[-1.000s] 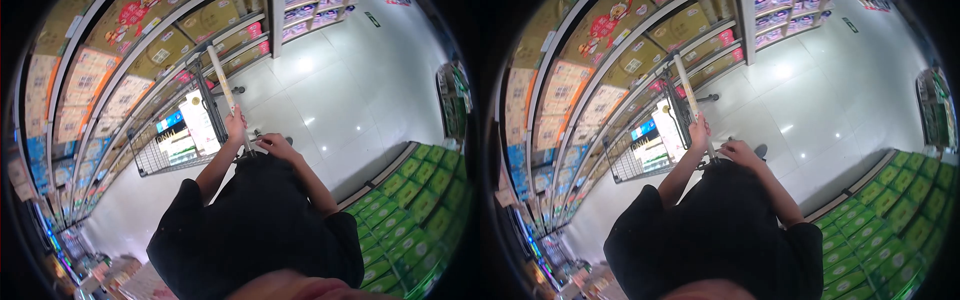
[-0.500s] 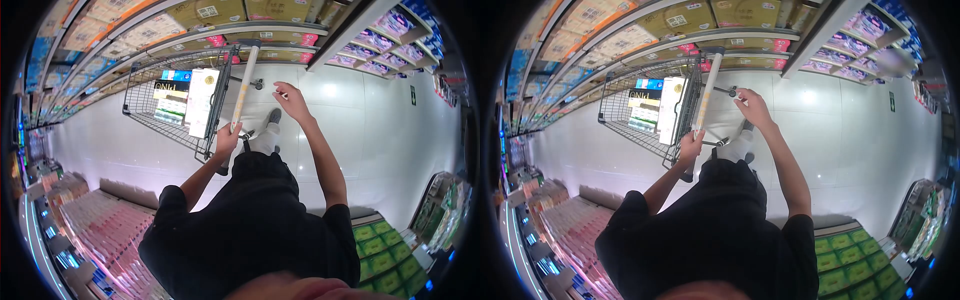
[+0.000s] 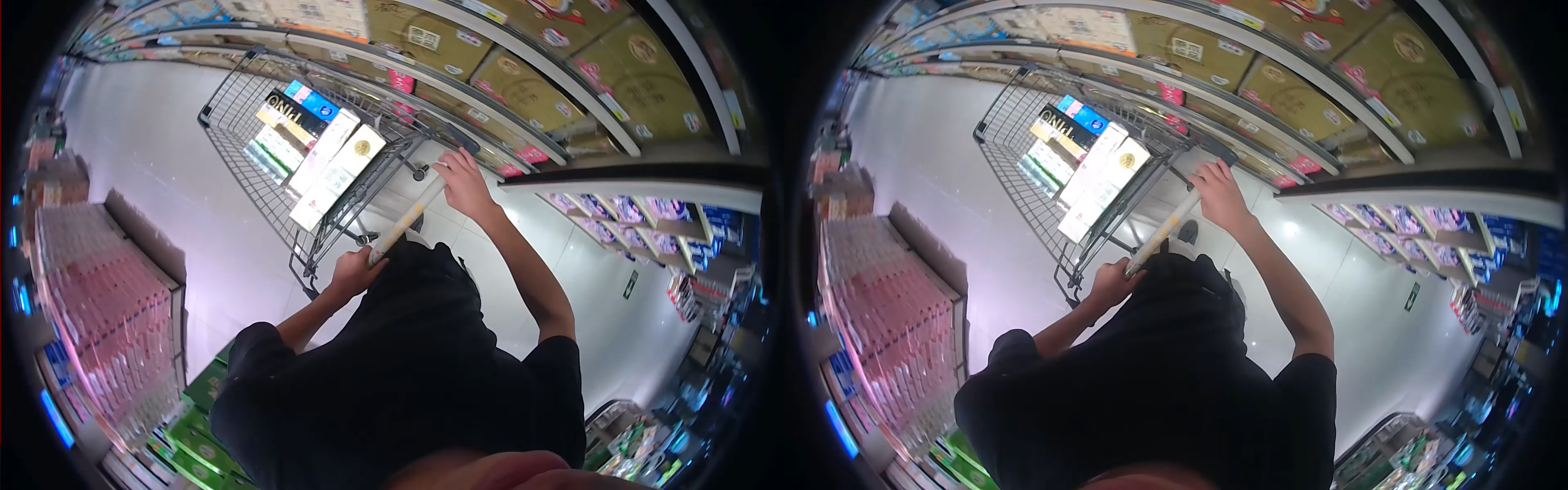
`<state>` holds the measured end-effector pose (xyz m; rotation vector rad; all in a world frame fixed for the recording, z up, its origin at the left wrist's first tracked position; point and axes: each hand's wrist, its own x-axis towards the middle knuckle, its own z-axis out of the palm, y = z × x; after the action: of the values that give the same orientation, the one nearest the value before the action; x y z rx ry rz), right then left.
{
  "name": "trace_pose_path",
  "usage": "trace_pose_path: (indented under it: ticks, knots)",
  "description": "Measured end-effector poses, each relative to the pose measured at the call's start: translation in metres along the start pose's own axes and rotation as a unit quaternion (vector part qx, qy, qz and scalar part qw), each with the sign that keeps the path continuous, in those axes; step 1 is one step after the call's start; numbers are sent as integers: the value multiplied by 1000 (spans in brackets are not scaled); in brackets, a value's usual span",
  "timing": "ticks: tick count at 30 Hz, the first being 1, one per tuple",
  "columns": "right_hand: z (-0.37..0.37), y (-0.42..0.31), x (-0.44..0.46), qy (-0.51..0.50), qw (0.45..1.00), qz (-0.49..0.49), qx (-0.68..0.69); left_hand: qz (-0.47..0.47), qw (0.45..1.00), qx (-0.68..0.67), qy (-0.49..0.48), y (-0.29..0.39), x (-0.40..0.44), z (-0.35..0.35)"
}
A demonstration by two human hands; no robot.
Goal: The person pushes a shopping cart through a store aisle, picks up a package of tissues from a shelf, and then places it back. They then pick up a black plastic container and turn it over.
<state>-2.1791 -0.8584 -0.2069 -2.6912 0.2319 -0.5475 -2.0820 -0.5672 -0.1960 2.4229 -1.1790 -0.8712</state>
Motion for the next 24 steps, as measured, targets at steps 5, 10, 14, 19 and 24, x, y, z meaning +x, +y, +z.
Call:
trace_pose_path:
  ticks: [5,10,14,19,24]
  knots:
    - [9,22,24,-212,974,-71,-35,-24,999,22,-4,12,2,-5]
    - [6,37,53,-340,924,-160,-72,-35,999,32,7,15,4,-1]
    - [10,45,72,-411,883,-220,-48,-75,994,72,30,26,2,0]
    - [9,59,87,-415,876,-244,-22,-134,985,106,26,35,18,2]
    - [3,74,105,-400,872,-281,-13,-234,965,117,28,60,35,2]
